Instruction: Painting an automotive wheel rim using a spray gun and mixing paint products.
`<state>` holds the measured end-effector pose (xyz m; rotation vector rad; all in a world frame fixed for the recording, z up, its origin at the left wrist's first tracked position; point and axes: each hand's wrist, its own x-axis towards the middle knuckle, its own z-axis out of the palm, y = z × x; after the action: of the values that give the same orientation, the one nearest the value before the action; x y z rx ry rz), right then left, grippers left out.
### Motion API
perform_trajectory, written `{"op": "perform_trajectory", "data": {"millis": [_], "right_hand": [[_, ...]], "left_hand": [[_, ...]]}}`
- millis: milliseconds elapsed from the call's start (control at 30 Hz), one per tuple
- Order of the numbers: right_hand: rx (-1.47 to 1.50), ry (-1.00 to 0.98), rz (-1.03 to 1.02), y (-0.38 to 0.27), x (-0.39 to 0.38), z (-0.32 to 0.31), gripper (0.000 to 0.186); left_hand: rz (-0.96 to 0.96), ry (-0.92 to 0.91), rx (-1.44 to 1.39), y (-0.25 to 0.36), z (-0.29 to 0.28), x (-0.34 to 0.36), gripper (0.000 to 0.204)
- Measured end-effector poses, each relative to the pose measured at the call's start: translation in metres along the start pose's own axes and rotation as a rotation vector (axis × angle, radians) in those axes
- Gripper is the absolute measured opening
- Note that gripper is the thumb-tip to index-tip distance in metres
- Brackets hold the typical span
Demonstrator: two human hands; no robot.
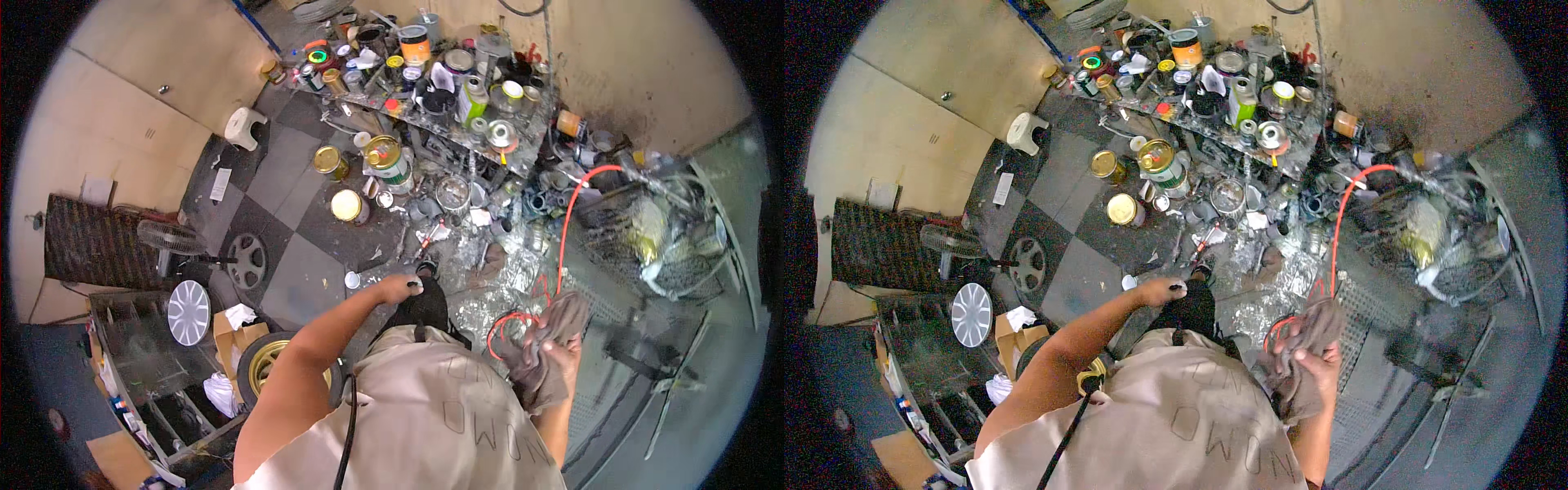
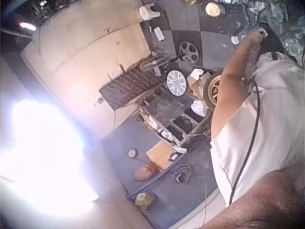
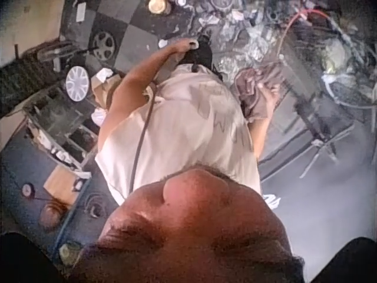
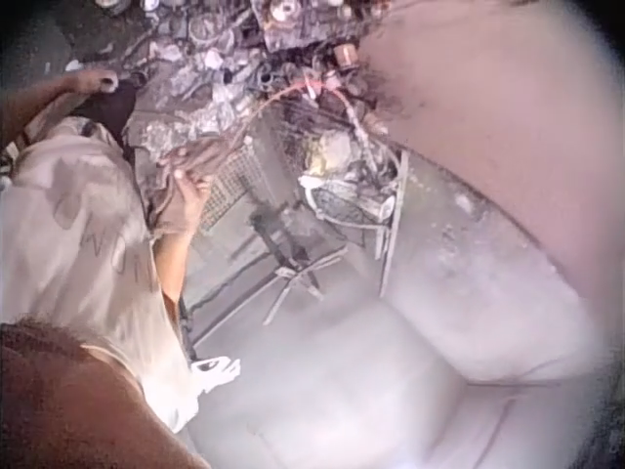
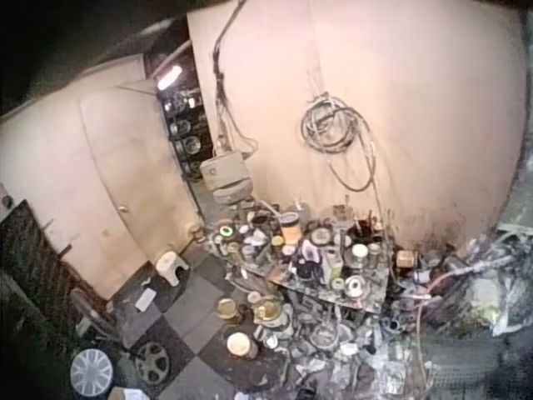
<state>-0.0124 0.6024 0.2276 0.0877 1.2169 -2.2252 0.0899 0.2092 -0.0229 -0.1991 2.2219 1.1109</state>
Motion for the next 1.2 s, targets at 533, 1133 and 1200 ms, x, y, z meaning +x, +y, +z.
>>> {"op": "perform_trajectory", "data": {"millis": [533,1133,1200], "right_hand": [[-0.110,0.363,0.774,0.063,0.123,-0.031,0.071],[-0.012,0.621,1.006,0.057,0.166,0.015,0.075],[-0.006,0.626,1.001,0.058,0.164,0.016,0.077]], "left_hand": [[-0.402,0.224,0.098,-0.226,-0.205,0.288,0.051],[-0.914,0.357,0.009,-0.348,-0.306,0.434,0.048],[-0.865,0.231,0.252,-0.354,-0.295,0.438,0.049]]}}
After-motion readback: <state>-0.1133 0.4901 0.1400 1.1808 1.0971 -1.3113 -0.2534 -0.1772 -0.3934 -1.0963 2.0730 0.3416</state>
